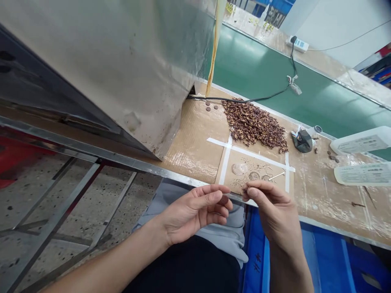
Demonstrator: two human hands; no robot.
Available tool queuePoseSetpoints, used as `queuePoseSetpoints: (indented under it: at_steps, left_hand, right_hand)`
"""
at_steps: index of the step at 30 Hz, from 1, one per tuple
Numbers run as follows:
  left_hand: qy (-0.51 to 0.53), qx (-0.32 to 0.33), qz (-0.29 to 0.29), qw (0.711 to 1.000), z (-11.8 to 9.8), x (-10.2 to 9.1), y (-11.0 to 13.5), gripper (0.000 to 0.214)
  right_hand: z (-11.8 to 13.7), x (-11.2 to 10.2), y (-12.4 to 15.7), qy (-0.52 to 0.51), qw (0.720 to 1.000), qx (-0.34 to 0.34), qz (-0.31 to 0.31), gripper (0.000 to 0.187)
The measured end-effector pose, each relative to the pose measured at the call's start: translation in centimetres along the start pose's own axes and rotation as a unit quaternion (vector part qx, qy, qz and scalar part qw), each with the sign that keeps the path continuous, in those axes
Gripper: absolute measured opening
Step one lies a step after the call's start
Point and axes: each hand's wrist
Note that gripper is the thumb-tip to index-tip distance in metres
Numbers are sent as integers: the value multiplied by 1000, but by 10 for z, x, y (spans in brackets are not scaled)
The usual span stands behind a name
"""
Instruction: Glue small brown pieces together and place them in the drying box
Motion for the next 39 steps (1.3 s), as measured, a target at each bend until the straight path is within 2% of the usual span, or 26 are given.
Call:
queuePoseSetpoints:
  at_steps: [3, 5, 10, 14, 18, 22, 25, 28, 34, 39]
  left_hand:
    - [-25, 20, 10, 999, -5, 0, 2, 25]
    - [-57, 22, 17, 998, -11, 0, 4, 23]
    - [-120, 32, 6, 992, -22, 1, 3, 19]
    - [-167, 40, -5, 985, -26, 1, 1, 23]
    - [-189, 49, 6, 981, -30, 1, -1, 23]
    - [-196, 93, 19, 976, -39, 0, -6, 23]
    - [-206, 121, 10, 971, -48, -1, -15, 21]
    - [-204, 135, 3, 970, -52, -4, -27, 24]
    - [-173, 175, 27, 969, -46, -16, -40, 26]
    - [-166, 182, 42, 968, -44, -19, -40, 25]
  right_hand:
    - [-6, -15, -8, 155, 976, -92, -123, 27]
    - [-14, -27, -15, 230, 947, -146, -168, 27]
    - [-39, -57, -23, 344, 894, -221, -181, 26]
    - [-53, -66, -19, 375, 866, -255, -210, 23]
    - [-66, -66, -17, 371, 868, -267, -195, 21]
    - [-72, -66, -17, 345, 879, -255, -208, 24]
    - [-63, -62, -17, 294, 898, -228, -236, 27]
    - [-41, -50, -19, 258, 903, -231, -256, 27]
    - [-6, -14, -34, 260, 915, -262, -161, 16]
    - [-3, -1, -45, 338, 885, -305, -98, 12]
Point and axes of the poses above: each hand's wrist, its own y-axis away from the middle knuckle, its own x-axis out of the palm, z = x × y, and after that the axes turned 1 degree about -x, right-handed
